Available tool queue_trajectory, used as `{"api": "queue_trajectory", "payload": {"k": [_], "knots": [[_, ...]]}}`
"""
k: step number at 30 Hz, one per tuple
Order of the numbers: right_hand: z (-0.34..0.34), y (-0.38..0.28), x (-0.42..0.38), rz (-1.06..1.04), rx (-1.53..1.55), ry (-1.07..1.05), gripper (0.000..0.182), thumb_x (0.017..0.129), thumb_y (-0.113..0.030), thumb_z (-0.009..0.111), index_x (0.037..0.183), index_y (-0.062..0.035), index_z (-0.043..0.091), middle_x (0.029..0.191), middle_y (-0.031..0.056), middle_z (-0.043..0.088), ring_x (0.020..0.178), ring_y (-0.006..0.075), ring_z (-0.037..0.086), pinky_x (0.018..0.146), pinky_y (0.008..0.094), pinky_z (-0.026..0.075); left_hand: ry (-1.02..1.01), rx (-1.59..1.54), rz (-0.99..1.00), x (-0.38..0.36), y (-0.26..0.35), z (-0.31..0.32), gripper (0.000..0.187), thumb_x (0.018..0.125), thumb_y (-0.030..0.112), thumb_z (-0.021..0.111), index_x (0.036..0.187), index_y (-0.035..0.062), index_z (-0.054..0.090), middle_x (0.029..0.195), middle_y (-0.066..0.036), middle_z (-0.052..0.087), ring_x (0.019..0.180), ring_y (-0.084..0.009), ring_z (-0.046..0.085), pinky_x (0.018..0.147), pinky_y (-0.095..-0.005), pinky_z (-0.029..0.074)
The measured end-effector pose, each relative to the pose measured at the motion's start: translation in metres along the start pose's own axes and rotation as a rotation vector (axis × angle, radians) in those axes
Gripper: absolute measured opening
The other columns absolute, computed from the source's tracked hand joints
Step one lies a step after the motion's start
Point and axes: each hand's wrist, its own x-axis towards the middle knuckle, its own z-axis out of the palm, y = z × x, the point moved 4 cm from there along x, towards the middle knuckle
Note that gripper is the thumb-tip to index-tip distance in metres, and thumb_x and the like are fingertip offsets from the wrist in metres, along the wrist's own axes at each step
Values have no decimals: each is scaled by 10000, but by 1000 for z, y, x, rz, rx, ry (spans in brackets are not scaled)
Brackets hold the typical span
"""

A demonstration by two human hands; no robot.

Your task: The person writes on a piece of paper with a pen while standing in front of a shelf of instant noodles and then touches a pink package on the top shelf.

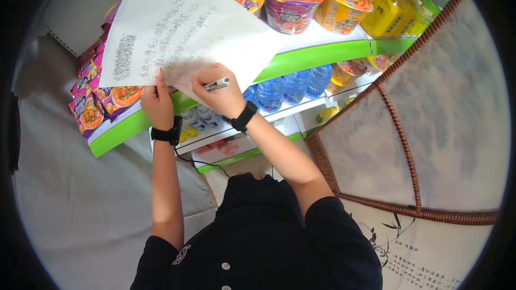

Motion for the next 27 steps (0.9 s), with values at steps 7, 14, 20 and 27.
{"api": "queue_trajectory", "payload": {"k": [7,14,20,27], "knots": [[0,0,-1,-25,-16,-17,333,741,-51,650,537,-46,387,517,79,441,543,267,469,594,327,420,40,-50,65,1,-3,2,261,934,196,535,821,-26,615,550,6,451,487,-45,405,458,-229,360],[-3,-2,-2,-27,-19,-39,327,747,-44,647,531,-40,400,515,91,448,547,277,482,558,345,419,29,-15,69,1,-4,1,289,935,210,537,783,-27,599,554,9,455,488,-42,404,468,-220,375],[-4,-2,-1,22,8,19,331,753,-50,646,526,-42,405,510,90,457,547,280,490,539,352,419,-28,-69,-87,0,5,0,240,917,194,535,867,-12,648,669,-120,579,608,-231,517,574,-337,408],[-4,-1,-2,-50,-63,-23,323,761,-58,643,535,-41,412,506,98,452,538,282,490,538,349,416,-21,-8,-41,-1,-1,1,232,917,195,535,928,1,662,713,-125,600,657,-229,531,584,-333,413]]}}
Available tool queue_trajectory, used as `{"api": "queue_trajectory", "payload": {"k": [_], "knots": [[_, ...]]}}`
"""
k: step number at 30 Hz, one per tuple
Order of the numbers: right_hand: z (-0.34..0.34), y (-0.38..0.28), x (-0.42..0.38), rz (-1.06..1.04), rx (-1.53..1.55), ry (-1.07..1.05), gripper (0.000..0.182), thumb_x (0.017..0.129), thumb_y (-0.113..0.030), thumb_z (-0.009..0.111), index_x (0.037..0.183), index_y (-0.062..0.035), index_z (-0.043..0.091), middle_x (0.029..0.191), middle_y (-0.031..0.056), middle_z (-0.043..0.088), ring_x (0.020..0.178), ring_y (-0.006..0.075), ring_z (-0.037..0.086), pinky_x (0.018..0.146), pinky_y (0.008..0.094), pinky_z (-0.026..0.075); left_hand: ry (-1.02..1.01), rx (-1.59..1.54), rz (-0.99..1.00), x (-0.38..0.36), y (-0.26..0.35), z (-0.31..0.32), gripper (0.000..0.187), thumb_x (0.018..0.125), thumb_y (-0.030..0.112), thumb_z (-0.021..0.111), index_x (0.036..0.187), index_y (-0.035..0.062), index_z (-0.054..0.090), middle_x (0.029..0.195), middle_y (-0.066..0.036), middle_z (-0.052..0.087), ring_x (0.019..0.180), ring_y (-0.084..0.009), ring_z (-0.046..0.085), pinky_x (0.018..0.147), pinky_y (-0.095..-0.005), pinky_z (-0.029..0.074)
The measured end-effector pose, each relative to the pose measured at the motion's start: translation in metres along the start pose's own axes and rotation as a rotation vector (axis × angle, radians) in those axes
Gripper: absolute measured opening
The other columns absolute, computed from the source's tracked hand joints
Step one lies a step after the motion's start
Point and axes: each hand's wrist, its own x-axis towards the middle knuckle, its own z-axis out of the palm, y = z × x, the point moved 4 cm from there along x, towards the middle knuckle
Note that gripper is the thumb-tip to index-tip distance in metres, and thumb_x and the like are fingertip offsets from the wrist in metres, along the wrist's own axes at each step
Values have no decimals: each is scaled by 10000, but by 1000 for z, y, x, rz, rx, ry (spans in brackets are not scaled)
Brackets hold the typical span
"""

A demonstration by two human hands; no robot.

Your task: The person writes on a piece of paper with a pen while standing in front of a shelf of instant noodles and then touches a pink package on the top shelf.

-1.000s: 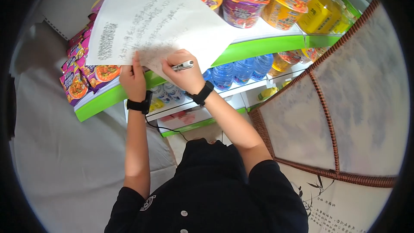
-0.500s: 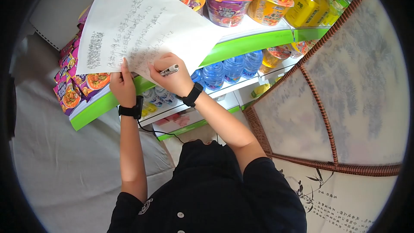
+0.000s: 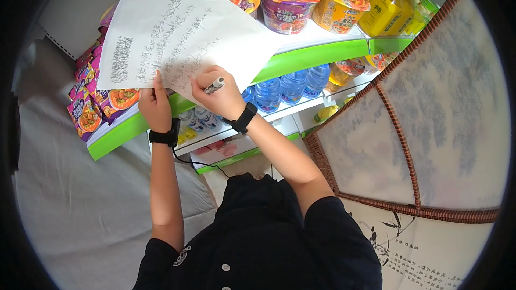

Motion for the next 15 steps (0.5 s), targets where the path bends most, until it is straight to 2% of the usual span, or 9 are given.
{"api": "queue_trajectory", "payload": {"k": [3,5,9,11,15], "knots": [[2,-3,-1,-67,-19,-21,321,760,-58,642,541,-39,408,507,102,448,534,277,487,543,340,414,3,6,8,0,-2,0,231,916,195,537,939,4,664,727,-126,604,655,-240,529,589,-340,413],[0,3,-1,129,61,63,319,754,-52,642,542,-37,404,507,100,444,537,272,483,563,338,419,1,16,14,0,-1,0,227,915,192,537,941,6,664,730,-128,605,658,-249,529,594,-345,414],[-2,3,2,117,40,-4,290,756,-56,643,546,-45,443,511,90,462,546,267,486,603,342,426,-25,48,0,0,0,-1,218,911,185,539,955,12,665,728,-135,608,664,-269,530,604,-363,413],[-3,4,3,9,-2,48,272,762,-66,648,552,-59,475,509,71,481,547,257,486,658,342,433,3,38,33,0,1,0,216,908,184,539,958,15,666,719,-135,606,661,-272,528,607,-368,411],[-5,8,5,57,50,65,289,768,-82,651,545,-74,467,492,46,481,519,231,483,741,327,448,21,66,87,0,5,-1,214,903,184,538,966,28,670,682,-130,595,636,-275,507,603,-369,401]]}}
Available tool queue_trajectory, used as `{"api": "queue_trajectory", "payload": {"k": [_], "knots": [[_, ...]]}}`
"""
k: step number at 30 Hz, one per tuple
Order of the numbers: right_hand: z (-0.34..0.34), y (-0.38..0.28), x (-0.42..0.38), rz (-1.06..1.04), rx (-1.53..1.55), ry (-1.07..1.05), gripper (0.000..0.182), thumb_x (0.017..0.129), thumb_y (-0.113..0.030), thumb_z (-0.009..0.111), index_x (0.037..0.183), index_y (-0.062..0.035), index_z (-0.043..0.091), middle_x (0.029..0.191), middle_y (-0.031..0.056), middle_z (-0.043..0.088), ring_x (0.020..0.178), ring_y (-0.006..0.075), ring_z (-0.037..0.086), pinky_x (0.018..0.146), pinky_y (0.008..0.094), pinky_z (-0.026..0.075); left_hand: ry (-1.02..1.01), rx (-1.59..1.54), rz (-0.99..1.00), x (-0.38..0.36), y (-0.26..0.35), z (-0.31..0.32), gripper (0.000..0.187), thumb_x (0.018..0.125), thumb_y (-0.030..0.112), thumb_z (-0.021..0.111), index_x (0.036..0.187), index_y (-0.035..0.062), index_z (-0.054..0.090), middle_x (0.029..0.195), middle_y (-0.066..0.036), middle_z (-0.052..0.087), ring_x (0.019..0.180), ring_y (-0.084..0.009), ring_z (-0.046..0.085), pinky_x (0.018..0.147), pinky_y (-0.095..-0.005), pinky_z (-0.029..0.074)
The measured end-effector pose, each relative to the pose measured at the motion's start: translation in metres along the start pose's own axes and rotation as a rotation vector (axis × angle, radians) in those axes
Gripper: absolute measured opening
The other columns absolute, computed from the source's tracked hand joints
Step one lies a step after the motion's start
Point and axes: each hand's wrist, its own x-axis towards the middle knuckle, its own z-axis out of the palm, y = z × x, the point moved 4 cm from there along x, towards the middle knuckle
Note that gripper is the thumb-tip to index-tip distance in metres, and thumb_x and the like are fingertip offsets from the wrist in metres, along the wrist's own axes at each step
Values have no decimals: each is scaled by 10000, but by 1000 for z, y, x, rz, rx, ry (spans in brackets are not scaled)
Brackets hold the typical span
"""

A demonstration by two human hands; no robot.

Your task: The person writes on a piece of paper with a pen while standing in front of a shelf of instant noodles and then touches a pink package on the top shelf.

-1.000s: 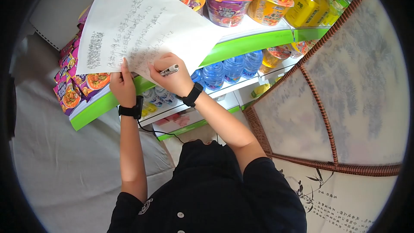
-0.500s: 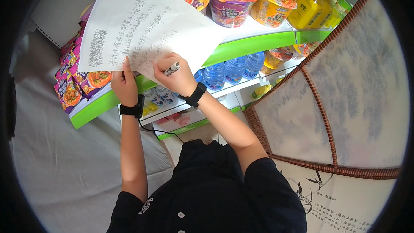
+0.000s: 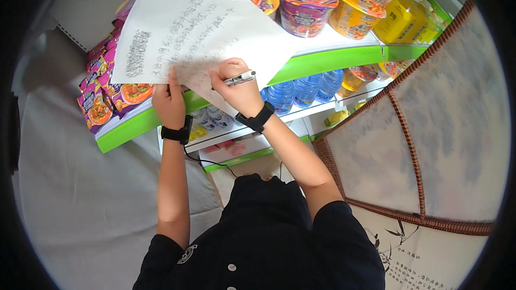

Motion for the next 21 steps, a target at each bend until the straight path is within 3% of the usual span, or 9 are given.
{"api": "queue_trajectory", "payload": {"k": [4,21], "knots": [[1,0,-1,-114,-107,-20,323,774,-80,652,539,-78,431,464,29,457,459,211,457,747,333,456,12,-29,-2,0,1,0,209,900,185,538,967,41,674,654,-115,585,594,-266,471,572,-357,376],[0,5,-1,-134,-57,20,329,758,-47,668,545,-63,417,487,56,449,508,241,481,724,341,469,20,-9,36,0,3,-1,175,879,163,560,956,66,684,646,-96,577,578,-254,454,562,-354,362]]}}
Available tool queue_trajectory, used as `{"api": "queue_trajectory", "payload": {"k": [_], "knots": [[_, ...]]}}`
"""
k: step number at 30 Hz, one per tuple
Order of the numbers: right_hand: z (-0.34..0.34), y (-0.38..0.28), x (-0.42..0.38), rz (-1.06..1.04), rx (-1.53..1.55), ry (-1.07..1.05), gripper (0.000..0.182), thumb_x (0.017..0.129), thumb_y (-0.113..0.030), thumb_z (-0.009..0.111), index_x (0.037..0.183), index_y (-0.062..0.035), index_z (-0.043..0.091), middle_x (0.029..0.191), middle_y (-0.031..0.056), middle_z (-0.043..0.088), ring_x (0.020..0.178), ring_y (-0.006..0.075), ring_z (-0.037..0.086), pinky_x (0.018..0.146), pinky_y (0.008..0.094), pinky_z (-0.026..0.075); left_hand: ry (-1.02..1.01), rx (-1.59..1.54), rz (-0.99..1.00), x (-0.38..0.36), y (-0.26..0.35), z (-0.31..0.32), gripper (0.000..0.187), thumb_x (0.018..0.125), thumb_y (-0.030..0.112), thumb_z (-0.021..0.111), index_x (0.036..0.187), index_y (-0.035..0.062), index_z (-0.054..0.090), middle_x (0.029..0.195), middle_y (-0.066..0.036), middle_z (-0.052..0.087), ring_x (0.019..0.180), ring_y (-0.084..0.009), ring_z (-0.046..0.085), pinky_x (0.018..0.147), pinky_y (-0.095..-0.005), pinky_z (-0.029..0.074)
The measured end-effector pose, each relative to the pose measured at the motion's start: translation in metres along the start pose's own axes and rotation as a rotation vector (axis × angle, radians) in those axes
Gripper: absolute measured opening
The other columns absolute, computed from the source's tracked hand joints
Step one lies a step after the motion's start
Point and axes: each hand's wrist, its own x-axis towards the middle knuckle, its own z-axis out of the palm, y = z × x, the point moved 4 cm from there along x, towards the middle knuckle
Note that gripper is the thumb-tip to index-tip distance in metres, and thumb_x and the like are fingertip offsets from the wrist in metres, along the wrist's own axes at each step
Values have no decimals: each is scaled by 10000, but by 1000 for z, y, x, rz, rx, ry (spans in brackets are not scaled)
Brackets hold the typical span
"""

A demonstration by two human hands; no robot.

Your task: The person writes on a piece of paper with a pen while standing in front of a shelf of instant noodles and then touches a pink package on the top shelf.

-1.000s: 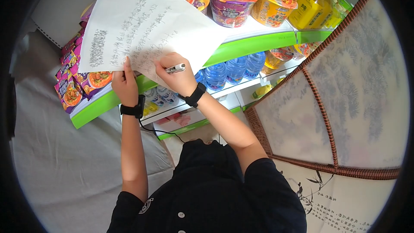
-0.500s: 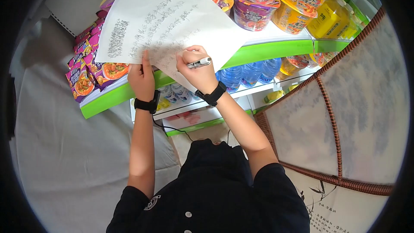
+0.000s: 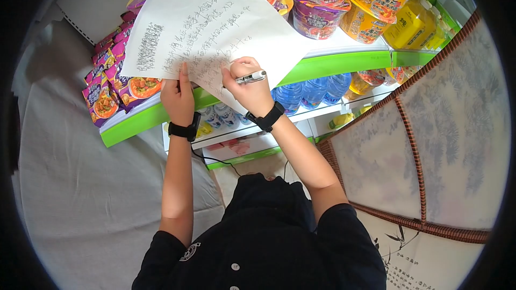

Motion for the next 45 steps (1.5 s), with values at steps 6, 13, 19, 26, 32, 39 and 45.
{"api": "queue_trajectory", "payload": {"k": [6,13,19,26,32,39,45], "knots": [[-1,-3,1,89,31,-15,329,768,-54,658,540,-63,421,490,58,459,532,245,493,722,334,462,0,0,8,0,1,-1,176,882,161,555,953,62,683,665,-100,585,582,-261,462,570,-358,368],[-3,-4,0,113,87,122,346,789,-64,648,527,-60,424,468,46,416,516,227,463,711,340,459,-41,56,96,1,-1,-1,204,910,159,555,996,-1,647,686,-96,553,571,-146,505,536,-276,402],[-11,-5,2,105,-19,90,362,791,-103,664,511,-71,437,461,26,445,468,174,432,722,320,412,24,-40,147,3,6,-1,147,860,154,592,831,32,667,651,-108,591,603,-287,506,599,-360,393],[-10,-11,4,138,-29,-2,369,793,-128,659,489,-97,452,421,-9,429,413,149,386,751,305,379,5,-9,117,2,4,0,175,854,155,607,744,23,636,606,-97,562,557,-281,481,572,-355,371],[-9,-7,3,91,-91,-14,377,794,-117,647,480,-99,440,409,-7,406,403,165,370,745,309,386,20,18,144,2,2,0,211,853,158,612,692,22,613,567,-90,528,531,-264,465,556,-353,355],[-11,-5,3,85,-73,-6,371,791,-93,641,492,-83,422,422,-2,410,410,173,377,742,315,400,26,48,169,2,5,1,207,853,160,611,698,24,620,561,-95,525,526,-261,466,560,-352,357],[-12,-5,4,92,-36,31,364,798,-93,638,505,-75,423,448,13,422,435,186,399,733,318,411,23,51,154,3,5,1,198,858,167,607,722,25,635,553,-101,520,525,-263,464,562,-350,358]]}}
